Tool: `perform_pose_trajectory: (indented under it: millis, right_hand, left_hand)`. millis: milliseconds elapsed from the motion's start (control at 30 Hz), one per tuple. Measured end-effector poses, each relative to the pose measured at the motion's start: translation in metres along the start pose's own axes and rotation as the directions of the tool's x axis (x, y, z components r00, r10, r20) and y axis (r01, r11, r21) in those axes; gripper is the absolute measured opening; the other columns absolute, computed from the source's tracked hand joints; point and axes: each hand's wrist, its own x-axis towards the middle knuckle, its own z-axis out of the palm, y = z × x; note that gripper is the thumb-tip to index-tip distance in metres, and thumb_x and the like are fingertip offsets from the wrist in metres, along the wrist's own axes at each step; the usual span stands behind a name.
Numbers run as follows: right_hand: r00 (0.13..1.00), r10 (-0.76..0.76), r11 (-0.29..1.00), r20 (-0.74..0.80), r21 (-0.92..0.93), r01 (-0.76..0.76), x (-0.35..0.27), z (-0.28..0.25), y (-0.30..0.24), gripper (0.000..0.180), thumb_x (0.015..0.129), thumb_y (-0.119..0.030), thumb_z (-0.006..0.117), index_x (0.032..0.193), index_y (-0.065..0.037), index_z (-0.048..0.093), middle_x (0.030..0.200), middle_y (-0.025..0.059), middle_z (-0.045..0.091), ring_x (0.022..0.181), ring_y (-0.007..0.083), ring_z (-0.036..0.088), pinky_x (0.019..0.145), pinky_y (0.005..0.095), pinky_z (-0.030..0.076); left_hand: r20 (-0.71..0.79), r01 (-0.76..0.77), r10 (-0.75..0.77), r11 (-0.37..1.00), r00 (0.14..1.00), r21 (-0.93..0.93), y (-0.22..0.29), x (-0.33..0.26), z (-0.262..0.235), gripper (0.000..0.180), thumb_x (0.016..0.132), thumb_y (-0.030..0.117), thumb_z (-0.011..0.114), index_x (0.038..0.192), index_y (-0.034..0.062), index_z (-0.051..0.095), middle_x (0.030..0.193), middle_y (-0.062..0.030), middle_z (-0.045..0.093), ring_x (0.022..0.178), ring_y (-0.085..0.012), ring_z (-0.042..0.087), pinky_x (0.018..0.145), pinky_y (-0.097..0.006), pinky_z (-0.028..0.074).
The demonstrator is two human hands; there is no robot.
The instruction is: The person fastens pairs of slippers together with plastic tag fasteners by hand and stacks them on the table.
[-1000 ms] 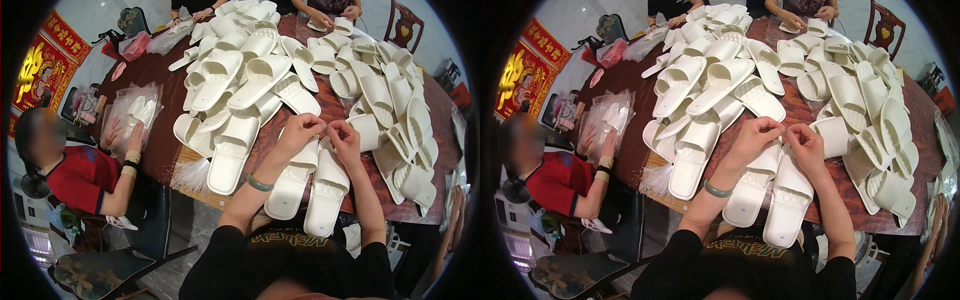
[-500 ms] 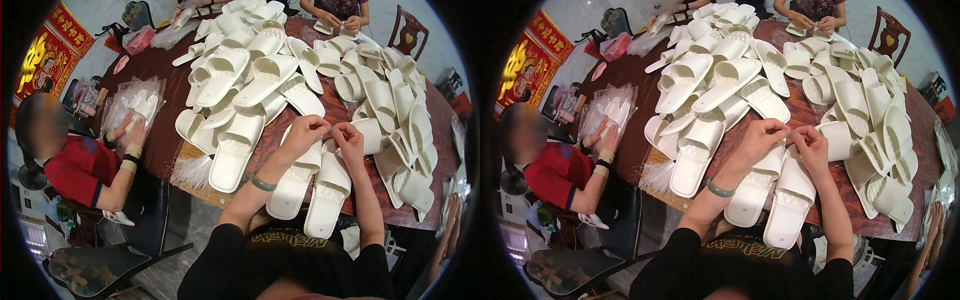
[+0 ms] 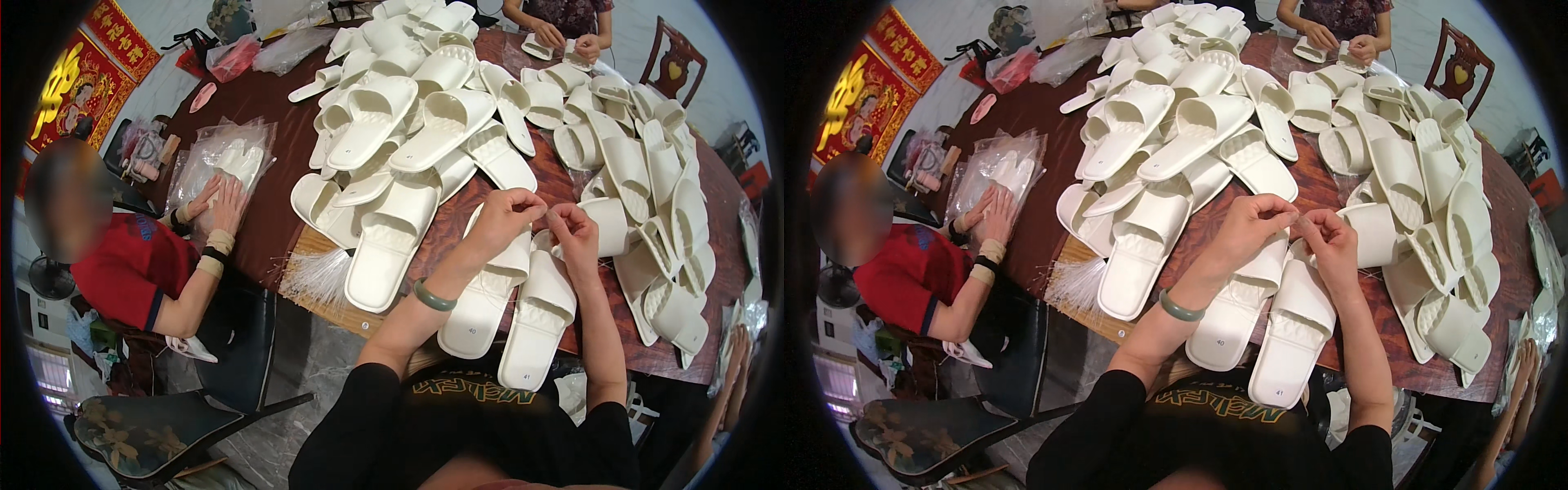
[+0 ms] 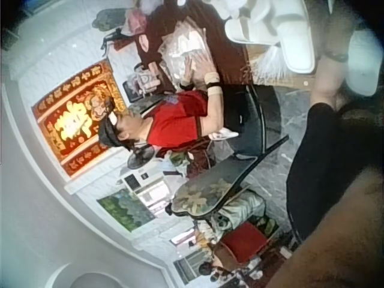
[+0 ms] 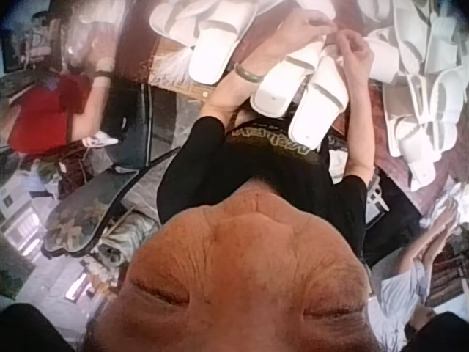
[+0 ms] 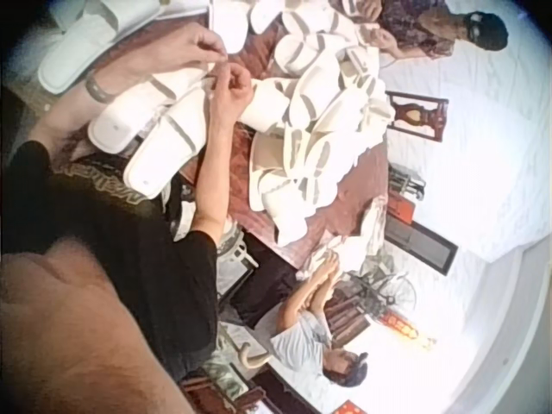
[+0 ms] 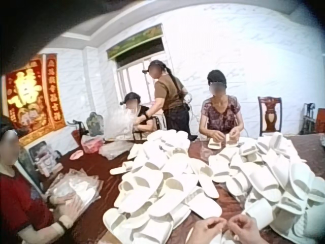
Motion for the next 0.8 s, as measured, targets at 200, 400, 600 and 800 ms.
perform_pose_trajectory:
  millis: [200, 400, 600, 800]
  right_hand:
    - [1.000, -0.011, 0.998, -0.013, 0.058, 0.011, -0.001, -0.005, 0.005, 0.009, 0.086, -0.010, 0.058, 0.085, -0.001, 0.059, 0.069, -0.0002, 0.060, 0.054, 0.0023, 0.048, 0.048, 0.0166, 0.037]
    - [1.000, 0.005, 1.000, -0.022, 0.011, -0.005, 0.001, 0.003, 0.006, 0.009, 0.086, -0.011, 0.058, 0.087, -0.002, 0.060, 0.070, -0.0009, 0.059, 0.056, 0.0025, 0.048, 0.049, 0.0164, 0.037]
    - [0.996, -0.079, 0.994, -0.051, -0.086, 0.074, 0.000, -0.007, 0.013, 0.011, 0.086, -0.014, 0.058, 0.088, -0.003, 0.061, 0.070, -0.0041, 0.053, 0.059, 0.0020, 0.044, 0.053, 0.0164, 0.033]
    - [0.998, -0.059, 0.998, -0.002, 0.001, 0.059, 0.007, -0.008, 0.021, 0.013, 0.086, -0.014, 0.058, 0.087, 0.000, 0.059, 0.068, -0.0007, 0.054, 0.057, 0.0048, 0.044, 0.051, 0.0175, 0.032]
  left_hand:
    - [-0.002, -0.028, 0.028, 0.999, 1.000, 0.036, -0.004, 0.000, 0.004, 0.011, 0.083, 0.008, 0.061, 0.089, -0.0010, 0.063, 0.068, 0.0030, 0.056, 0.055, -0.0001, 0.043, 0.046, -0.015, 0.032]
    - [-0.022, -0.033, 0.035, 0.997, 0.999, 0.073, 0.000, -0.004, -0.003, 0.011, 0.080, 0.006, 0.061, 0.086, -0.0033, 0.064, 0.071, -0.0002, 0.061, 0.063, -0.0036, 0.052, 0.053, -0.017, 0.040]
    - [0.026, -0.247, 0.245, 0.962, 0.969, 0.120, -0.007, 0.004, -0.002, 0.013, 0.073, 0.008, 0.062, 0.077, -0.0040, 0.065, 0.064, -0.0082, 0.063, 0.057, -0.0102, 0.057, 0.052, -0.025, 0.045]
    - [-0.058, -0.271, 0.297, 0.924, 0.953, 0.268, -0.011, 0.001, -0.005, 0.015, 0.068, 0.009, 0.065, 0.077, -0.0023, 0.066, 0.067, -0.0123, 0.064, 0.061, -0.0171, 0.062, 0.058, -0.029, 0.049]
